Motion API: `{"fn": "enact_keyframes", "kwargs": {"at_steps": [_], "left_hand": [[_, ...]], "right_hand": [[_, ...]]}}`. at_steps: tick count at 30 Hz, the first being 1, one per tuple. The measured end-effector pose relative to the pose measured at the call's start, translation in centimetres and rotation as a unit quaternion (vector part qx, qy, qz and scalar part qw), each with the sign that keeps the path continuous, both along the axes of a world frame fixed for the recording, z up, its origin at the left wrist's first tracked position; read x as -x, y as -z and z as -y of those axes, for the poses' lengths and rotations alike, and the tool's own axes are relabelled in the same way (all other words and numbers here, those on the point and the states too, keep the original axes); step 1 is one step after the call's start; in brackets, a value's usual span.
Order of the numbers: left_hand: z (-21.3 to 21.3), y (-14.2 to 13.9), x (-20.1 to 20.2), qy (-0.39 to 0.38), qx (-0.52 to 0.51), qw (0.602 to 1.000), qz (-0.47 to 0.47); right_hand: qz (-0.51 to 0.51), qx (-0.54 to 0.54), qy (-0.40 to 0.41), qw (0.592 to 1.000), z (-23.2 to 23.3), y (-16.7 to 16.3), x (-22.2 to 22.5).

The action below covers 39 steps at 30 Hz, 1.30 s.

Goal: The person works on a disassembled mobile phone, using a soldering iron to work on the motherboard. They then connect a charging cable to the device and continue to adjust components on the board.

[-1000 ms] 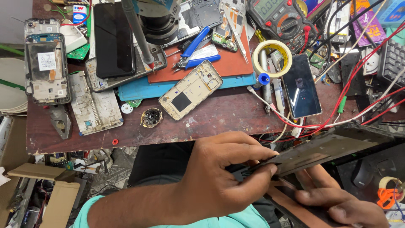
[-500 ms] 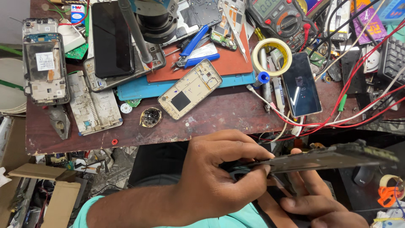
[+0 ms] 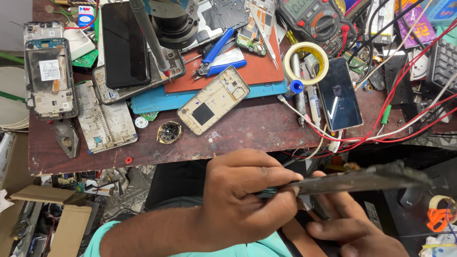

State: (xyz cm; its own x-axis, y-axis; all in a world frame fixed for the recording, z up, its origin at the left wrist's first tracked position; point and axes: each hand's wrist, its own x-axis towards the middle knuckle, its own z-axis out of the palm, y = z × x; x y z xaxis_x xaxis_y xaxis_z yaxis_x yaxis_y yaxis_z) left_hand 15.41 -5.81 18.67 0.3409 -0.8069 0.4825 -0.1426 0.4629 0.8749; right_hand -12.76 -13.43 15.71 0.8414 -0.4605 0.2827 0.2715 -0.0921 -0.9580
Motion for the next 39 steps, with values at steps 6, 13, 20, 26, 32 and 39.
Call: {"fn": "enact_keyframes", "kwargs": {"at_steps": [6, 13, 20, 26, 32, 39], "left_hand": [[0.4, 0.0, 0.0, 0.044, 0.001, 0.999, 0.003], [0.5, -0.7, -0.1, 0.071, -0.021, 0.997, 0.028], [0.4, -0.8, 0.0, 0.099, -0.038, 0.994, 0.008], [0.2, -0.7, 0.0, 0.066, -0.052, 0.996, -0.02], [0.3, -0.9, 0.2, 0.035, -0.039, 0.999, -0.014], [0.5, -1.8, 0.1, 0.024, -0.041, 0.999, -0.021]], "right_hand": [[-0.009, -0.048, 0.039, 0.998, 0.9, 0.0, 2.2], [-0.016, -0.01, 0.012, 1.0, 1.5, -0.6, 2.6], [-0.013, -0.05, 0.022, 0.998, 1.5, -1.0, 3.1], [0.019, -0.013, 0.053, 0.998, 0.4, -0.2, 2.3], [-0.109, -0.003, 0.118, 0.987, -0.8, -0.5, 1.9], [-0.061, -0.047, 0.055, 0.995, 0.9, -0.3, 1.5]]}}
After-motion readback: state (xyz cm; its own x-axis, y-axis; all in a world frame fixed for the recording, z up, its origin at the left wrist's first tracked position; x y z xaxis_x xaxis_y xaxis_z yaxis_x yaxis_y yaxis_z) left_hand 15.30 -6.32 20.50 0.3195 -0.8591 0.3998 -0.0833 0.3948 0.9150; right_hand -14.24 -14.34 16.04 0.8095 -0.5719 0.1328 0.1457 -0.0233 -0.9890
